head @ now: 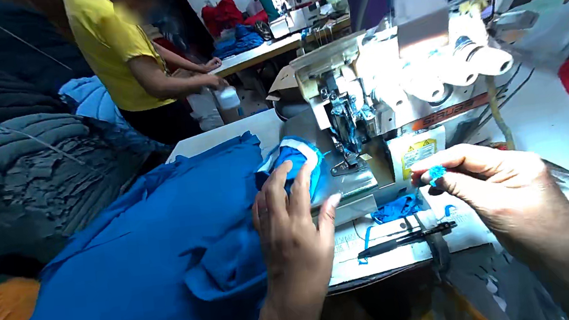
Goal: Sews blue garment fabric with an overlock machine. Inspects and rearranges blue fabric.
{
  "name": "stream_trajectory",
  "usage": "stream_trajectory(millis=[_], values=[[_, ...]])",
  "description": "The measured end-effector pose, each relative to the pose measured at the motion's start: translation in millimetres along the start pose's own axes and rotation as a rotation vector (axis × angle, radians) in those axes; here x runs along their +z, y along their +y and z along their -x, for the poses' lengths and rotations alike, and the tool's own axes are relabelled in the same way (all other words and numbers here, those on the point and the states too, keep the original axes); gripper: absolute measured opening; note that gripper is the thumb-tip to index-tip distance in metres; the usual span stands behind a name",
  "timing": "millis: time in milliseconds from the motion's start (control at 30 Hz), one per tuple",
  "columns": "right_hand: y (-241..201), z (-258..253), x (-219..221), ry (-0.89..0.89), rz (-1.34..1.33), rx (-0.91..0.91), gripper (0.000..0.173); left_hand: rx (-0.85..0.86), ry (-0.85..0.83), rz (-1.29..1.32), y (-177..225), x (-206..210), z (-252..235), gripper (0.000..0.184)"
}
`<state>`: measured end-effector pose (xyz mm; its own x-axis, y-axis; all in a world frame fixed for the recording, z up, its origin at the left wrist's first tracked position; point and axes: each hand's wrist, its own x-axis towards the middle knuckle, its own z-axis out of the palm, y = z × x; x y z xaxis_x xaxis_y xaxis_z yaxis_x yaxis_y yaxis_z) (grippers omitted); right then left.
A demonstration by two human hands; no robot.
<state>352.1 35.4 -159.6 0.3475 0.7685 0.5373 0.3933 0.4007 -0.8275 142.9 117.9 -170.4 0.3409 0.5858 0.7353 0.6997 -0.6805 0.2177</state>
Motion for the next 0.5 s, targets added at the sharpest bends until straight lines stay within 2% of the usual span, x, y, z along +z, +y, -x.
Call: stream_trajectory(millis=[67,167,300,400,500], values=[[-5.3,2.1,3.2,-0.002,-0.022,-0.02,0.018,0.037,0.048,0.089,18.4,-1.7,8.1,0.051],[-13.3,5.9,6.7,-0.02,-0.07,-0.043,0.016,0.053,-0.03,0.342,45.4,9.5,18.9,0.047],[-20.4,15.0,3.9,-0.05,-0.29,0.033,0.015,0.03,-0.114,0.593,60.8,29.5,22.6,0.017],[-22.4,23.1,-14.4,-0.098,-0.622,0.1,0.018,0.02,-0.15,0.69,60.9,30.2,22.5,0.014],[-25.9,37.3,-51.5,-0.131,-0.705,0.094,0.017,-0.003,-0.183,0.645,54.5,35.1,26.9,0.013]])
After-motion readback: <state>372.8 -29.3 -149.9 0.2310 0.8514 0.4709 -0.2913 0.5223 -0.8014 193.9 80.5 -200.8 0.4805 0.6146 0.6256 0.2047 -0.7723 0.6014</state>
